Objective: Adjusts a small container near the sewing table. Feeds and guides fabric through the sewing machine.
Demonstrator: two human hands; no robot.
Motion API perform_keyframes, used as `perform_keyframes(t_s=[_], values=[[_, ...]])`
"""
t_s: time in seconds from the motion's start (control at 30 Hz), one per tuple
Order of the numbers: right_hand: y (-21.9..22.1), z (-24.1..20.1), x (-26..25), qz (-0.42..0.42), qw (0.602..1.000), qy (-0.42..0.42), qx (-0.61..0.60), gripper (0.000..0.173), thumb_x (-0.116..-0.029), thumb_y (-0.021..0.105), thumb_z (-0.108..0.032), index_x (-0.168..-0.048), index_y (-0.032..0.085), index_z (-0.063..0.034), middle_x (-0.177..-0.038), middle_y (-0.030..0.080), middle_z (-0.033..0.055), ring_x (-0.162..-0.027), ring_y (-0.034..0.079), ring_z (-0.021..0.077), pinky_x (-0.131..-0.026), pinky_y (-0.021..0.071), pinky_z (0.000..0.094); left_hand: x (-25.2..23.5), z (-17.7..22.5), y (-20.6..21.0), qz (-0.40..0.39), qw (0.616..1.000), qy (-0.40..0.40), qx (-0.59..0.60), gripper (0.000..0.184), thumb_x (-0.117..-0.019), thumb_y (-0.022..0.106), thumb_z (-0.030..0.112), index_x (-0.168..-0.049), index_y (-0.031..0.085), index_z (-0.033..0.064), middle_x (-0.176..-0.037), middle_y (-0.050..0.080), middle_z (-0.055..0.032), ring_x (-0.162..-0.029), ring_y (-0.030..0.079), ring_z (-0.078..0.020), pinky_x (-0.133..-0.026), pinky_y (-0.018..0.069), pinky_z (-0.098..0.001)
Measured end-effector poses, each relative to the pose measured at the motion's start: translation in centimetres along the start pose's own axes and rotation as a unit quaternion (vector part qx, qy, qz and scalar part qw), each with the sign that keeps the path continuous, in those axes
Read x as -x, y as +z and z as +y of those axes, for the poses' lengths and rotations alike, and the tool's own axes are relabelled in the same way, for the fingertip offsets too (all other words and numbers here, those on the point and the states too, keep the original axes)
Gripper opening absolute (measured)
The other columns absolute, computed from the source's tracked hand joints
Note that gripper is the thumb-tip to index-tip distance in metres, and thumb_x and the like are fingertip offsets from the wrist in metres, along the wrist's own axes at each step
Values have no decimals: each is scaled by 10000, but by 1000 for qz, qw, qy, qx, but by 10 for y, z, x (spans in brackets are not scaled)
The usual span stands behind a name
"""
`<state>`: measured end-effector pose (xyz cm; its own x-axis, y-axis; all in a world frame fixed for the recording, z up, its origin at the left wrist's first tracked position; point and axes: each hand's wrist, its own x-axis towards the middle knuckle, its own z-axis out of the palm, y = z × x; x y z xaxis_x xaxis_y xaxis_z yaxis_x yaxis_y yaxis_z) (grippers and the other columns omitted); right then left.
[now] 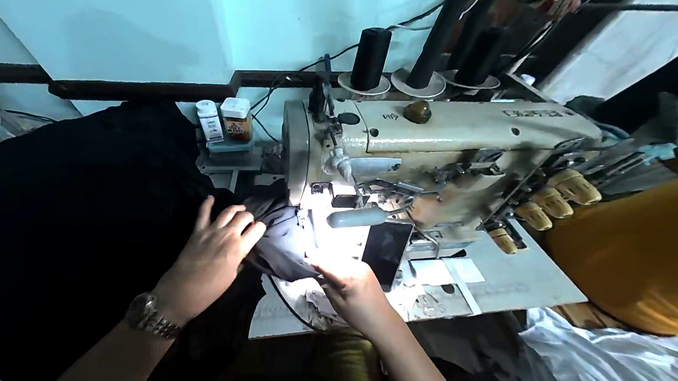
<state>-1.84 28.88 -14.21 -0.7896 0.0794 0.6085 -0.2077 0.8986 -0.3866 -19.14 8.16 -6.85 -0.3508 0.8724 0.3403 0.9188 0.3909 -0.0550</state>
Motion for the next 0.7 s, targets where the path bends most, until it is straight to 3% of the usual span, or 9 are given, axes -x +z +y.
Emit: perform_keyframes(t_s=[0.07,0.13,0.23,0.3,0.37,0.43,0.5,0.7], values=[[1,0,0,9,1000,-3,-3,245,-940,620,-205,-1078,815,-151,-830,770,43,-750,736,178,-685,591,379,7,-6,-8,67,996,-30,-45,326,-792,708,-107,-1051,738,89,-1084,708,-171,-1207,615,-431,-1087,300,-772],[3,-4,0,15,1000,-2,-7,241,-924,637,-176,-1087,811,-144,-879,781,41,-784,746,177,-709,600,384,12,-5,-8,83,993,-56,-64,389,-772,702,-139,-1075,733,104,-1152,692,-181,-1278,558,-459,-1091,268,-782],[0,-8,0,-11,999,-5,-40,195,-959,642,-133,-1083,791,-149,-1122,769,14,-1010,735,124,-862,608,312,20,15,7,47,999,-22,6,744,-626,866,-18,-1321,662,151,-1426,588,-188,-1385,467,-497,-1062,300,-818],[-3,-14,3,-30,999,-3,-45,195,-961,634,-109,-1070,787,-162,-1182,748,0,-1043,717,99,-872,599,280,21,37,24,58,997,16,47,802,-645,886,103,-1392,606,191,-1485,560,-105,-1438,437,-423,-1102,292,-784],[-7,-16,6,-25,999,-4,-41,211,-954,630,-100,-1079,788,-163,-1203,747,-2,-1058,718,94,-878,596,268,19,53,43,102,991,46,80,556,-792,728,33,-1324,636,171,-1398,635,-59,-1430,464,-374,-1128,265,-769],[-14,-15,7,-14,999,4,-44,210,-972,622,-105,-1092,785,-159,-1213,745,-11,-1075,713,84,-891,595,255,13,54,56,160,983,47,81,301,-932,588,36,-1164,709,184,-1146,726,-13,-1309,581,-305,-1141,269,-742],[-21,-11,6,-7,999,6,-44,208,-978,621,-114,-1093,787,-163,-1211,749,-17,-1066,717,79,-877,599,255,9,45,56,187,979,34,69,258,-943,565,61,-1048,744,214,-987,719,8,-1207,626,-266,-1149,259,-716],[-14,-1,11,-14,997,-17,-77,200,-1008,589,-128,-1070,780,-139,-1219,746,1,-1140,692,91,-965,567,259,13,35,41,145,987,41,64,238,-927,587,50,-965,752,217,-1039,723,31,-1277,586,-283,-1156,228,-737]])
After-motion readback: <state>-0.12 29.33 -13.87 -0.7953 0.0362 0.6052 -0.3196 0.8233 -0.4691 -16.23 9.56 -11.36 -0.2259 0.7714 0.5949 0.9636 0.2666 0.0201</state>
